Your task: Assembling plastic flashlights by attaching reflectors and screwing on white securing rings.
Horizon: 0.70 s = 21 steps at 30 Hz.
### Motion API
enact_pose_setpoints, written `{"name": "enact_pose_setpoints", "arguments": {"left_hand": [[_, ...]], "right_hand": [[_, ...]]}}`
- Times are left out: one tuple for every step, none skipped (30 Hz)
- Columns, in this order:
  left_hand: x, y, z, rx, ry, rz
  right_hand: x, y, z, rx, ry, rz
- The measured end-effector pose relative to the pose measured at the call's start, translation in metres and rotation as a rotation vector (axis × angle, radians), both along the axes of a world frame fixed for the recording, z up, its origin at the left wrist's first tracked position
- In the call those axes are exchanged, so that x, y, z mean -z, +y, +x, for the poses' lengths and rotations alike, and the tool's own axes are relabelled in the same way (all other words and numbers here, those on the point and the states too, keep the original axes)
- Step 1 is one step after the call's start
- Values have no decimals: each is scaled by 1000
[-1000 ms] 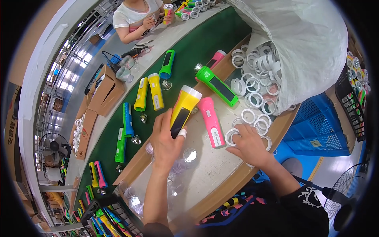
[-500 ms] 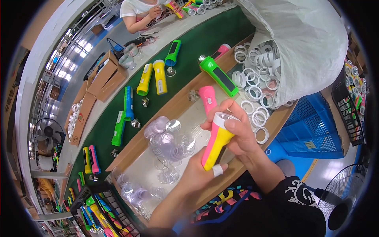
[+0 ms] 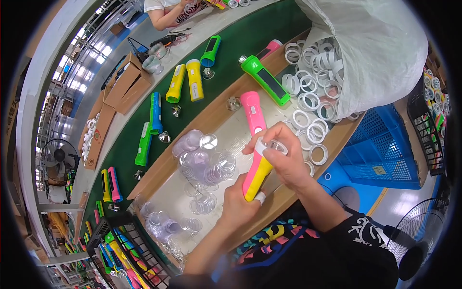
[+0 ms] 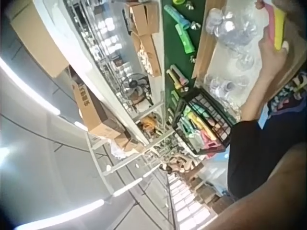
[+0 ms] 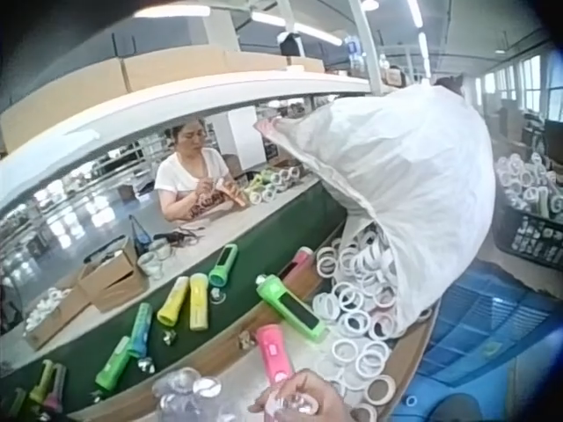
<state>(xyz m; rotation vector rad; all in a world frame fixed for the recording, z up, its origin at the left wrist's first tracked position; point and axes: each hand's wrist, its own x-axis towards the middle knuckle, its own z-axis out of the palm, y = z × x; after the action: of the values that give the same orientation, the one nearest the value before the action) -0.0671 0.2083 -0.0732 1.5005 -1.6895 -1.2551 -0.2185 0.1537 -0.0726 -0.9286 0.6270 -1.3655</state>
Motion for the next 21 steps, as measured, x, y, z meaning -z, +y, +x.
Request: {"name": "enact_pose_setpoints", "arguments": {"left_hand": [[1, -5, -3, 19, -31, -16], [-1, -9, -1, 17, -41, -10], [-3, -13, 0, 1, -26, 4], [-5, -18, 4, -16, -12, 18], [-3, -25, 8, -37, -49, -27], [-8, -36, 13, -67, -106, -42], [-10, -52, 15, -85, -159, -55], [-6, -70, 19, -104, -235, -131], [-9, -86, 20, -105, -385, -154], [-13, -102, 23, -87, -436, -194], [-20, -113, 27, -73, -492, -235], [-22, -123, 29, -77, -552, -312], [-22, -131, 31, -78, -612, -389], [-22, -138, 30, -53, -597, -432], [-25, -138, 28, -38, -480, -407], [-27, -133, 25, -21, -365, -380], [-22, -124, 21, -15, -240, -340], [-18, -112, 17, 31, -120, -255], [-15, -100, 12, 75, 0, -167], [-11, -88, 6, 110, -18, -166], [-11, -77, 0, 125, -69, -125]], "right_hand": [[-1, -3, -4, 7, -4, 4], [-4, -6, -4, 8, 3, 49], [-8, -9, -4, 8, 10, 94], [-10, -12, -3, -53, -67, 182], [-12, -17, -6, -15, 52, 207], [-13, -20, -9, 21, 172, 231], [3, -21, -13, 92, 152, 135], [12, -21, -23, 177, 451, 75], [16, -20, -37, 257, 747, 13], [18, -16, -45, 255, 891, -30], [20, -14, -49, 255, 882, -36], [21, -11, -50, 277, 1075, -172], [22, -9, -49, 300, 1266, -311], [25, -9, -49, 315, 1248, -318], [22, -11, -49, 326, 1249, -311], [17, -15, -48, 301, 1002, -153], [13, -17, -46, 276, 754, 5], [15, -25, -44, 306, 534, -18], [10, -31, -39, 235, 265, -34], [-1, -36, -35, 167, 6, -53], [-10, -38, -30, 161, -46, 4]]}}
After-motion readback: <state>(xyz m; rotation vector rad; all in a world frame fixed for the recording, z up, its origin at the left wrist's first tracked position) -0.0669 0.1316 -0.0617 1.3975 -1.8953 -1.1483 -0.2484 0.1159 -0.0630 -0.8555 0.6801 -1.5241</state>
